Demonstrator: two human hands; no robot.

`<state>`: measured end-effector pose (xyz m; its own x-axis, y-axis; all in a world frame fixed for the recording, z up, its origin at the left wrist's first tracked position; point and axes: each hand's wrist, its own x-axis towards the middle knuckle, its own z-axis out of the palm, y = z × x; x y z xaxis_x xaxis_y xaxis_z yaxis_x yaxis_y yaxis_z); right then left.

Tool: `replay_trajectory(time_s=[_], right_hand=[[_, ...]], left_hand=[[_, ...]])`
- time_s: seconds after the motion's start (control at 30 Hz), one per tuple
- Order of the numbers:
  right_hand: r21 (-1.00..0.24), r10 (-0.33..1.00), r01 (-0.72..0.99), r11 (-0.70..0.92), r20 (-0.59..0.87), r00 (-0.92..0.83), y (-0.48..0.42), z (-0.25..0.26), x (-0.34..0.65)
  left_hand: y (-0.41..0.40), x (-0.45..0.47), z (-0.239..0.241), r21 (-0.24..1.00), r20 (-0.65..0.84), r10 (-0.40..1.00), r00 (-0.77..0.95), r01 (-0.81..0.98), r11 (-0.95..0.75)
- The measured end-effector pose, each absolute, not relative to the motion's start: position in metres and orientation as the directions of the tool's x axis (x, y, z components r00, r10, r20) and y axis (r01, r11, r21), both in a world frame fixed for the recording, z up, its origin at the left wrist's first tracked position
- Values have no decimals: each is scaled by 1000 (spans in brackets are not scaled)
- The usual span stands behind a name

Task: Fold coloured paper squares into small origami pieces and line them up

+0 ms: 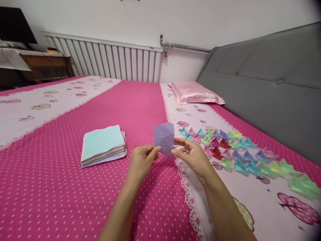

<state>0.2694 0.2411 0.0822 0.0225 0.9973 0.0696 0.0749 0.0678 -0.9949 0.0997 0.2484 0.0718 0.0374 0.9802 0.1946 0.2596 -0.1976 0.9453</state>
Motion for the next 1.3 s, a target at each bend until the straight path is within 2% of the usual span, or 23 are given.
replay_trajectory(time_s=[0.07,0.13,0.3,0.47,0.6,0.73,0.8,0.93,1.03,1.13,1.3], right_hand=[[-998,998,-19,59,60,-27,240,84,269],[-997,997,-59,46,49,-51,240,86,269],[-997,997,-15,76,76,16,238,90,268],[-997,996,-40,62,64,-56,238,88,268],[-995,996,-55,86,86,18,241,85,267],[-967,975,-118,224,222,32,243,85,268],[-948,958,-140,287,286,26,243,84,269],[-940,937,-75,334,340,-86,243,81,269],[-940,921,-7,341,336,-195,242,79,269],[-925,907,47,377,358,-222,241,79,268],[-860,870,164,483,452,-195,242,82,269]], left_hand=[[247,102,72,931,178,980,88,309,-196],[246,104,73,947,120,983,136,283,-155],[245,107,77,970,65,979,194,219,-108],[245,107,78,986,53,981,185,146,-81],[241,109,83,999,-23,977,213,-41,32],[237,107,91,939,-100,977,189,-308,156],[237,105,93,899,-183,969,164,-370,233],[238,103,90,854,-323,893,314,-309,418],[236,103,86,877,-311,877,366,-245,413],[235,103,85,886,-283,882,377,-251,391],[240,101,89,864,-253,955,152,-410,294]])
